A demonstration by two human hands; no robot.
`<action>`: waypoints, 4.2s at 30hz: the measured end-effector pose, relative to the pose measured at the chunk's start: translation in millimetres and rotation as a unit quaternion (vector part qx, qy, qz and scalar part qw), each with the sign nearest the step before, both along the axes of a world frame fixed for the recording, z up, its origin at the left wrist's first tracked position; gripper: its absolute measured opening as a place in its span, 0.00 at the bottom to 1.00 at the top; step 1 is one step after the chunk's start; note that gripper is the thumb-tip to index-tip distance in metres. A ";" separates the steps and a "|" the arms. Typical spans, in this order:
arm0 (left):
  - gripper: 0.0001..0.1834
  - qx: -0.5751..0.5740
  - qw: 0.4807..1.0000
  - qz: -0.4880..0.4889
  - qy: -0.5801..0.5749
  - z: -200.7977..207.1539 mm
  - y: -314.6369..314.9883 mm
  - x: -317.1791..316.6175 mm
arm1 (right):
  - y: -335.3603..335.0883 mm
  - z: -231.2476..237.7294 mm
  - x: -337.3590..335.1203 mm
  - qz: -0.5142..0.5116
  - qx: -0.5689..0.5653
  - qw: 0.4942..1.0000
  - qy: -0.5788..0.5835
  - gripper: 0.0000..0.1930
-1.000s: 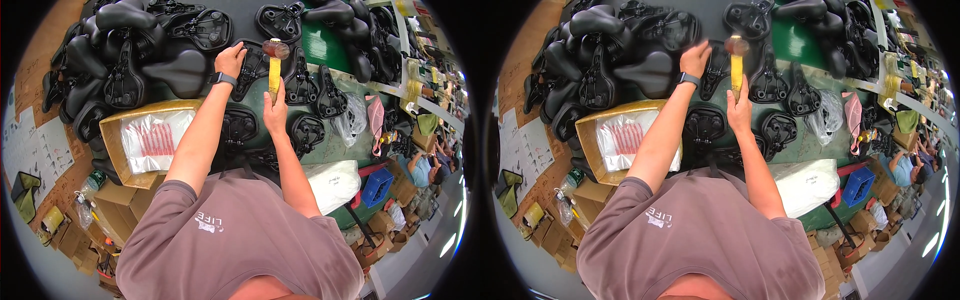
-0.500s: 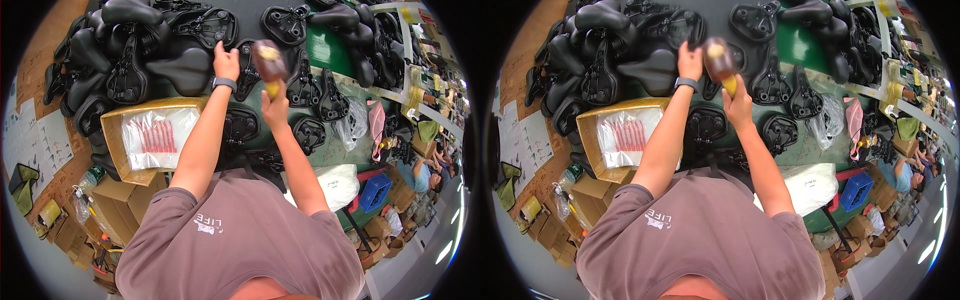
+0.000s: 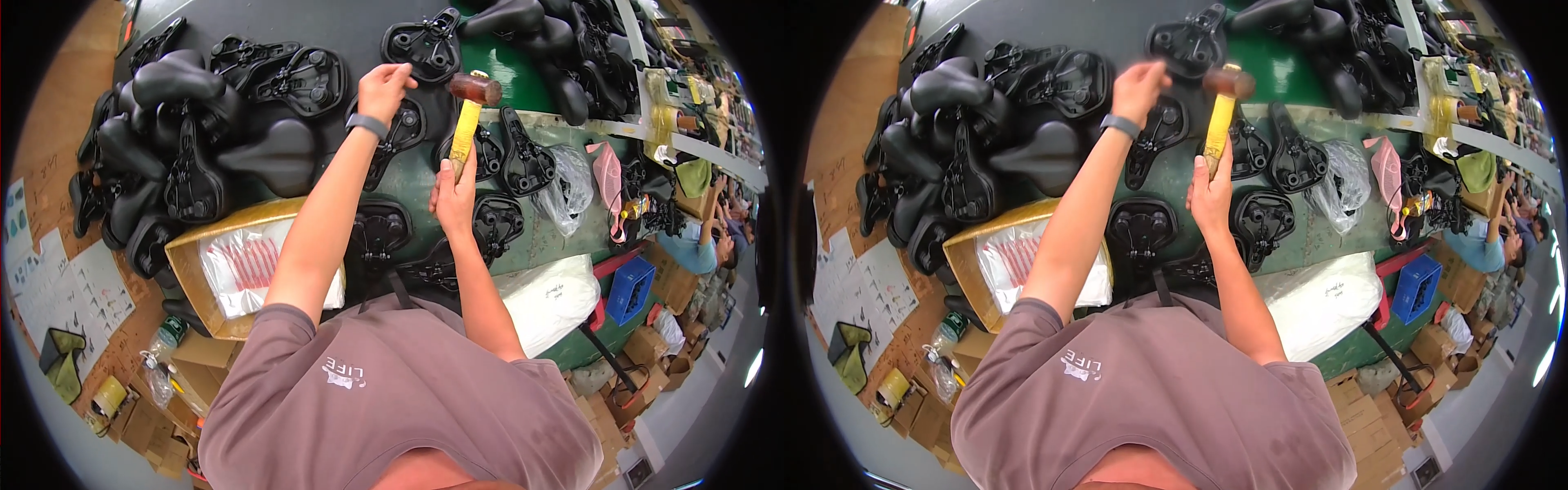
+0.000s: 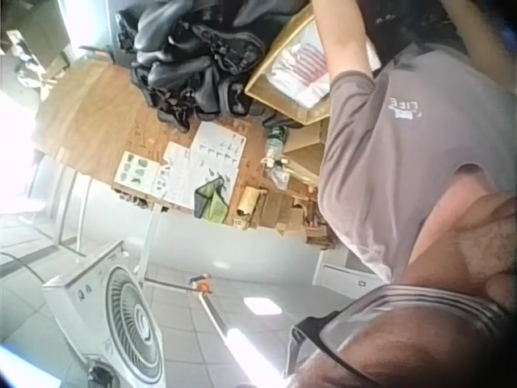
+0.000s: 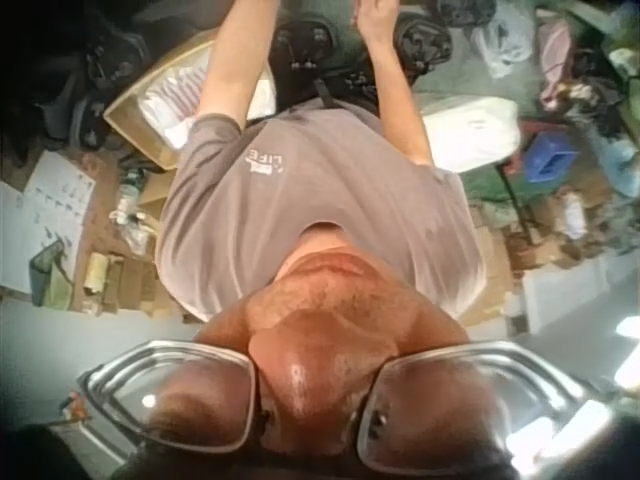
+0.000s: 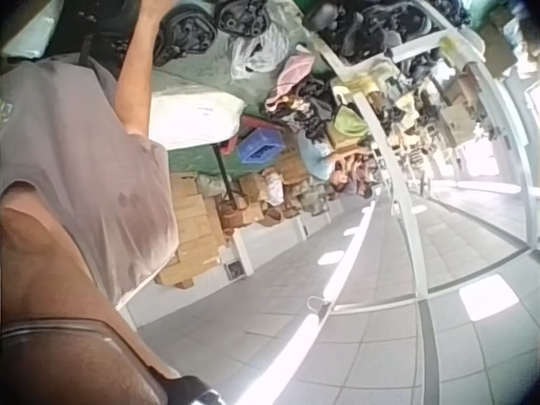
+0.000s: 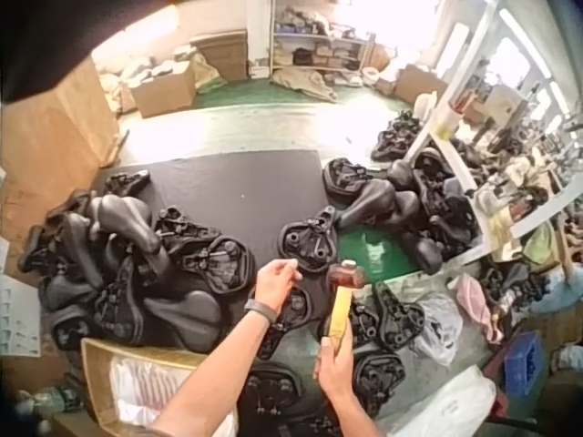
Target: The recorder is using a rubber mallet to hammer components into bicycle seats on a factory assembly line.
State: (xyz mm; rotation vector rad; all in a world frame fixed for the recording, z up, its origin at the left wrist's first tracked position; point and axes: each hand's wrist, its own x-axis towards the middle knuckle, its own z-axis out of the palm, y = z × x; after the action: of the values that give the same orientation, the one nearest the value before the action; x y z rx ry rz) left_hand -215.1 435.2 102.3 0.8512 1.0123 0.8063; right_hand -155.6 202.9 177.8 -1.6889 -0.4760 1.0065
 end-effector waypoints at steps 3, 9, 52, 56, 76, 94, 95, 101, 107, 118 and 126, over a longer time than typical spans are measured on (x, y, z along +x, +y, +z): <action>0.15 0.109 0.988 -0.093 0.048 -33.7 33.7 51.1 | 4.3 -3.5 13.4 -0.020 0.004 1.000 0.023 0.37; 0.16 0.189 0.932 -0.225 0.212 -72.5 74.5 94.0 | 27.4 -23.3 26.5 -0.058 -0.011 0.998 0.013 0.38; 0.14 0.491 0.815 -0.101 0.291 -77.2 145.3 36.1 | 81.1 -10.3 17.0 -0.001 -0.010 0.999 -0.033 0.39; 0.17 0.515 0.752 -0.156 0.382 -68.8 130.3 42.4 | 82.7 -26.0 24.8 0.017 -0.045 0.995 -0.091 0.39; 0.22 0.428 0.811 -0.217 0.334 -77.9 147.3 25.5 | 81.3 -35.0 23.3 0.044 -0.042 0.989 -0.137 0.38; 0.28 0.102 0.985 -0.034 0.132 -66.7 132.1 -31.3 | 149.8 -50.3 38.5 0.148 -0.016 0.889 -0.433 0.40; 0.22 -0.041 0.997 -0.026 0.065 -49.5 116.2 -37.6 | 139.9 -66.5 46.5 0.241 -0.190 0.874 -0.376 0.40; 0.10 -0.238 0.931 0.045 -0.274 2.5 -2.4 -104.8 | 130.6 27.7 38.5 0.095 -0.022 0.991 -0.096 0.38; 0.12 -0.223 0.960 0.012 -0.169 18.0 -149.9 -104.0 | -46.5 68.8 35.1 -0.053 0.045 0.995 0.071 0.35; 0.13 -0.011 0.989 -0.138 0.057 -58.8 -275.5 69.9 | -280.2 60.2 57.8 -0.150 -0.076 0.985 0.034 0.33; 0.12 0.116 0.960 -0.052 0.251 -80.5 -286.2 162.2 | -295.7 30.9 197.0 -0.018 -0.119 0.991 -0.055 0.38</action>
State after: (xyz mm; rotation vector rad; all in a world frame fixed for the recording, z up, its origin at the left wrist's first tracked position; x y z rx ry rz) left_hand -52.9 148.9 21.8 1.3430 1.3182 0.6379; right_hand 41.4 -92.7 208.8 -1.9657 -0.4081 0.9782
